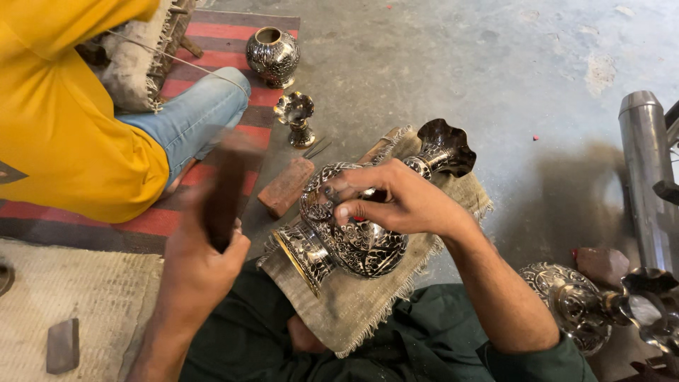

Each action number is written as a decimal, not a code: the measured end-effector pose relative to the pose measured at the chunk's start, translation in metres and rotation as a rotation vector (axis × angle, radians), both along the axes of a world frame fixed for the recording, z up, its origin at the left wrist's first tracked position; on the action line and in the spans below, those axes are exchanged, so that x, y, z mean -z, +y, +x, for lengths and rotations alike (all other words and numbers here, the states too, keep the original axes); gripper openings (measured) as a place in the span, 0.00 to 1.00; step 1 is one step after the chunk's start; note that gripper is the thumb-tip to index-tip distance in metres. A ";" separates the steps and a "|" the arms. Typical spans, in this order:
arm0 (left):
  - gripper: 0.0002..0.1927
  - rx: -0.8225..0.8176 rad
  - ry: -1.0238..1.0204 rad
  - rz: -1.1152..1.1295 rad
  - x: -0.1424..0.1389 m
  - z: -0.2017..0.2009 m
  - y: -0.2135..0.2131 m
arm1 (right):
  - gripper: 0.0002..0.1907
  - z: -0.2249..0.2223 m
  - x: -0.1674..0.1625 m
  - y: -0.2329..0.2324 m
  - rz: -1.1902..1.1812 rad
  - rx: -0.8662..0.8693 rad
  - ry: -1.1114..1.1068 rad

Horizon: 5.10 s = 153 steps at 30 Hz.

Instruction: The person uses a hammer and chisel to engrave intricate patterns on a silver-colored metal vase. They repeatedly strike the chisel into the vase surface, rotating the vase to access different areas.

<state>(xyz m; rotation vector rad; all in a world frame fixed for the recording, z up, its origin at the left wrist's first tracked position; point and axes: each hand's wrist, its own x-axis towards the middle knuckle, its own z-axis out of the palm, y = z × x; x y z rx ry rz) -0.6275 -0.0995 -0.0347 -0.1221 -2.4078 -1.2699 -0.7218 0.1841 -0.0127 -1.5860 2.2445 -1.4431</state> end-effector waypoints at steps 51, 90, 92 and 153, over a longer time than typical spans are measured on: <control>0.47 -0.038 0.042 -0.519 0.027 0.019 0.031 | 0.09 -0.027 0.024 0.025 0.108 -0.163 -0.035; 0.39 0.055 0.112 -0.321 -0.002 0.004 0.027 | 0.11 -0.011 0.020 0.028 -0.014 -0.002 -0.095; 0.38 -0.030 0.116 -0.484 -0.003 0.005 0.026 | 0.08 -0.010 0.020 0.026 0.038 0.022 -0.113; 0.37 -0.080 0.115 -0.567 0.011 0.005 0.016 | 0.07 -0.020 0.039 0.038 -0.081 -0.119 -0.245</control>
